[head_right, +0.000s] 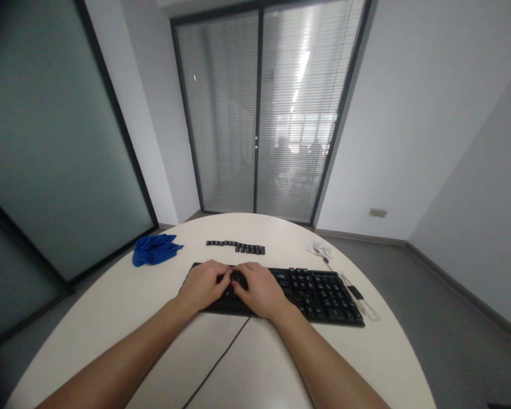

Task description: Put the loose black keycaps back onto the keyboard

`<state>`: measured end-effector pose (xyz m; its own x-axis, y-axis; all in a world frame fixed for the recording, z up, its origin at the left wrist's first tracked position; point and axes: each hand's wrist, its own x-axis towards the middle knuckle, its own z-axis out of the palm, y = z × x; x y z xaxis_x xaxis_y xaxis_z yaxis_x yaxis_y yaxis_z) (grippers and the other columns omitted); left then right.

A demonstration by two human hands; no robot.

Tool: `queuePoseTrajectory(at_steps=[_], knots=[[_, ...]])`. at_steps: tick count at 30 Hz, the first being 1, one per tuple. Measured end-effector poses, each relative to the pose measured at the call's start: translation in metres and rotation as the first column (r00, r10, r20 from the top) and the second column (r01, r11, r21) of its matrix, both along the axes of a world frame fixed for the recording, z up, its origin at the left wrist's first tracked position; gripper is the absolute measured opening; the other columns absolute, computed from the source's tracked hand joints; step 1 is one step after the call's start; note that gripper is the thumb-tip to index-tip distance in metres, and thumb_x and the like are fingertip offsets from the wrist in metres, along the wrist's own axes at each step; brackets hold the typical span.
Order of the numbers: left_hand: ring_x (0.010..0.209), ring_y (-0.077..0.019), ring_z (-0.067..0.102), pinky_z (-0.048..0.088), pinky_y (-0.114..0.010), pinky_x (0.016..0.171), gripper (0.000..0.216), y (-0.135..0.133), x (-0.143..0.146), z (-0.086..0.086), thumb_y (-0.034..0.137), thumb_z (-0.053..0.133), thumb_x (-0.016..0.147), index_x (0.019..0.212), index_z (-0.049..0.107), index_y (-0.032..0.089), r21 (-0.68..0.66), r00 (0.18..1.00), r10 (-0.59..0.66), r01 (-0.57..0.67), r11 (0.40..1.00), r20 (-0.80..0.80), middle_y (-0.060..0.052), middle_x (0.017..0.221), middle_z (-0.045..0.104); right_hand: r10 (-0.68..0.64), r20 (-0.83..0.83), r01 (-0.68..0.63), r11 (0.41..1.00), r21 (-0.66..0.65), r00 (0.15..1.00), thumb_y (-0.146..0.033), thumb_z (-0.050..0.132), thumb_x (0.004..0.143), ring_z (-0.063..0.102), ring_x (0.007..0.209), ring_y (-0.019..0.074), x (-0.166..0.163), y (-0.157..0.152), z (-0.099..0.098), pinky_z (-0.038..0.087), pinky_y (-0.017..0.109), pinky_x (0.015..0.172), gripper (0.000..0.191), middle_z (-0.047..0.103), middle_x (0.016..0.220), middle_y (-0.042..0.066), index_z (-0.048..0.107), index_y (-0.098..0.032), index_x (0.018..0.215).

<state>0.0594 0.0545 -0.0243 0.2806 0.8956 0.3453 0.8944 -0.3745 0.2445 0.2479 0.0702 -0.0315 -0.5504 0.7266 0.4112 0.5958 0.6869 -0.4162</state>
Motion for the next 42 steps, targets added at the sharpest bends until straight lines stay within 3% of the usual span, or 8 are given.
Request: queuePoseTrajectory(at_steps=[8, 25, 29, 33, 36, 42], knots=[[0.094, -0.0239, 0.067, 0.049, -0.034, 0.087, 0.029, 0.002, 0.001, 0.005, 0.028, 0.05, 0.094, 0.084, 0.077, 0.024, -0.047, 0.999, -0.004, 0.006, 0.999, 0.047, -0.005, 0.094, 0.077, -0.012, 0.012, 0.012, 1.0, -0.002, 1.0, -0.027, 0.062, 0.09, 0.061, 0.113, 0.0246, 0.0, 0.002, -0.004, 0.045, 0.039, 0.103, 0.026, 0.069, 0.121, 0.009, 0.069, -0.021, 0.114], [0.095, -0.0227, 0.061, 0.047, -0.034, 0.088, 0.02, 0.005, -0.003, -0.01, 0.02, 0.05, 0.093, 0.086, 0.069, 0.021, 0.04, 0.992, -0.042, 0.037, 0.999, 0.12, -0.006, 0.094, 0.071, -0.039, 0.007, 0.039, 0.999, -0.019, 0.999, -0.028, 0.061, 0.09, 0.061, 0.115, 0.0245, -0.001, 0.002, -0.004, 0.045, 0.041, 0.105, 0.027, 0.068, 0.124, 0.01, 0.07, -0.021, 0.115], [0.1, -0.0239, 0.059, 0.046, -0.036, 0.092, 0.017, 0.003, -0.003, -0.01, 0.019, 0.05, 0.093, 0.089, 0.067, 0.02, 0.098, 0.989, 0.04, -0.054, 0.994, 0.14, -0.007, 0.099, 0.069, -0.06, -0.001, 0.06, 0.998, -0.036, 0.998, -0.029, 0.06, 0.092, 0.061, 0.116, 0.0244, -0.001, 0.002, -0.005, 0.045, 0.041, 0.106, 0.028, 0.069, 0.123, 0.01, 0.07, -0.021, 0.116], [0.101, -0.0266, 0.06, 0.046, -0.038, 0.092, 0.014, 0.004, -0.003, -0.01, 0.024, 0.055, 0.09, 0.095, 0.067, 0.019, 0.039, 0.965, 0.213, -0.221, 0.974, 0.152, -0.009, 0.102, 0.069, -0.068, 0.034, 0.071, 0.993, -0.093, 0.997, -0.03, 0.059, 0.093, 0.065, 0.11, 0.0243, 0.0, 0.011, 0.001, 0.048, 0.04, 0.101, 0.028, 0.073, 0.116, 0.008, 0.07, -0.022, 0.117], [0.102, -0.0287, 0.061, 0.045, -0.04, 0.093, 0.019, 0.005, -0.003, -0.013, 0.027, 0.055, 0.09, 0.101, 0.068, 0.017, 0.016, 0.957, 0.252, -0.257, 0.966, 0.144, -0.012, 0.104, 0.07, -0.096, 0.123, 0.109, 0.989, -0.105, 0.988, -0.03, 0.055, 0.095, 0.068, 0.103, 0.0236, -0.004, 0.026, 0.012, 0.05, 0.037, 0.095, 0.026, 0.075, 0.11, 0.006, 0.072, -0.022, 0.112], [0.103, -0.0307, 0.061, 0.033, -0.053, 0.107, 0.019, 0.007, -0.002, -0.017, 0.029, 0.055, 0.089, 0.097, 0.069, 0.018, 0.041, 0.954, 0.26, -0.268, 0.963, 0.147, -0.012, 0.103, 0.073, -0.283, 0.314, 0.26, 0.959, 0.115, 0.906, -0.019, 0.058, 0.091, 0.066, 0.1, 0.0267, -0.026, 0.064, 0.027, 0.049, 0.037, 0.09, 0.023, 0.076, 0.103, 0.01, 0.075, -0.02, 0.106]])
